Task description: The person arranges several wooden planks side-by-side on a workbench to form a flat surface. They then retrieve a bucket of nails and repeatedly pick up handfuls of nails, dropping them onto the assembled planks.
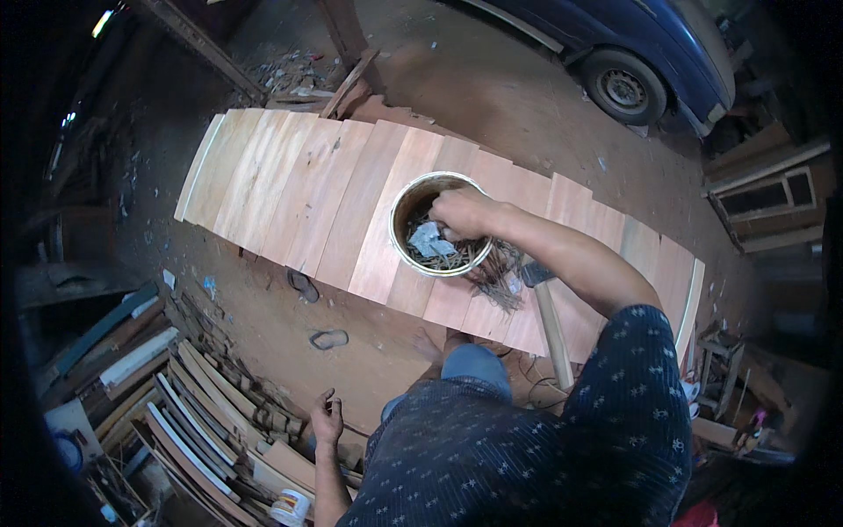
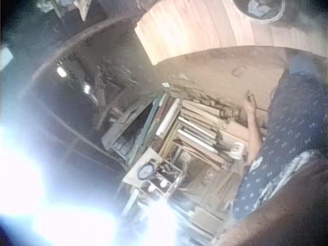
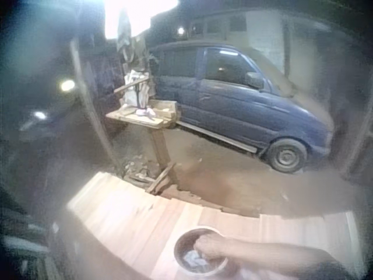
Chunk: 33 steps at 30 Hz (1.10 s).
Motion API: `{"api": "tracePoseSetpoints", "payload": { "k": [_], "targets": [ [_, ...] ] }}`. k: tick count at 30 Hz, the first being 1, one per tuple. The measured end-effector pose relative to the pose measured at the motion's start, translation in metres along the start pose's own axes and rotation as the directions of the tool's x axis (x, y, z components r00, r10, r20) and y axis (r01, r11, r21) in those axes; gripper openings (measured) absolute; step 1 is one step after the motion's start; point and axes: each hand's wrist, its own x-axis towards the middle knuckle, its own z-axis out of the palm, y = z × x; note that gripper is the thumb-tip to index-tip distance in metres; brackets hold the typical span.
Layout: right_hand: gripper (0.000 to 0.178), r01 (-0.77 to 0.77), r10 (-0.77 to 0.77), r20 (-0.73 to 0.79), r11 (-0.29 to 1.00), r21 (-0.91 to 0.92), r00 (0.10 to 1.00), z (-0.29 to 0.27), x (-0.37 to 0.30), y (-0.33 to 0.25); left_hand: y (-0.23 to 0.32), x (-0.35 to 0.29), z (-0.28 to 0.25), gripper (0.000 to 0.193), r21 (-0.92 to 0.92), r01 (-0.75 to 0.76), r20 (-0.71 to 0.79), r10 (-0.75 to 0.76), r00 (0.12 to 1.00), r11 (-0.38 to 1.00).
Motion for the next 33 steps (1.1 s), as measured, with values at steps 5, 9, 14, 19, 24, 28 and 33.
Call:
{"api": "tracePoseSetpoints", "payload": {
  "k": [5,9,14,19,24,28,33],
  "targets": [
    [0.021,0.248,-0.240,-0.074,0.961,0.126,0.968,0.006,-0.023,0.016,-0.012,-0.009,0.022,0.036,0.059,0.033,0.035,-0.035,0.999,0.998],
    [0.022,-0.016,0.008,0.033,0.968,0.251,0.999,-0.009,-0.002,0.007,0.000,-0.008,0.029,0.036,0.015,0.103,0.081,-0.104,0.991,0.995],
    [0.026,-0.111,0.204,-0.259,0.936,0.334,0.944,0.035,0.033,0.016,0.004,-0.002,0.033,0.037,0.035,0.054,0.082,-0.057,0.995,0.998],
    [0.028,-0.078,0.128,-0.162,0.957,0.280,0.979,0.046,0.045,0.013,0.012,0.000,0.029,0.038,0.038,0.073,0.086,-0.077,0.993,0.997],
    [0.031,0.104,-0.082,-0.073,0.922,0.373,0.994,0.015,0.006,0.003,0.010,-0.008,0.039,0.038,0.022,0.161,0.102,-0.162,0.982,0.987],
    [0.032,0.297,-0.205,-0.318,0.913,0.279,0.926,0.022,-0.016,-0.002,-0.002,-0.007,0.049,0.039,0.002,0.183,0.150,-0.182,0.972,0.983],
    [0.026,0.012,-0.034,0.111,0.981,0.192,0.993,-0.007,0.007,0.004,0.017,-0.001,0.045,0.040,-0.014,0.216,0.167,-0.211,0.963,0.976]
  ]
}}
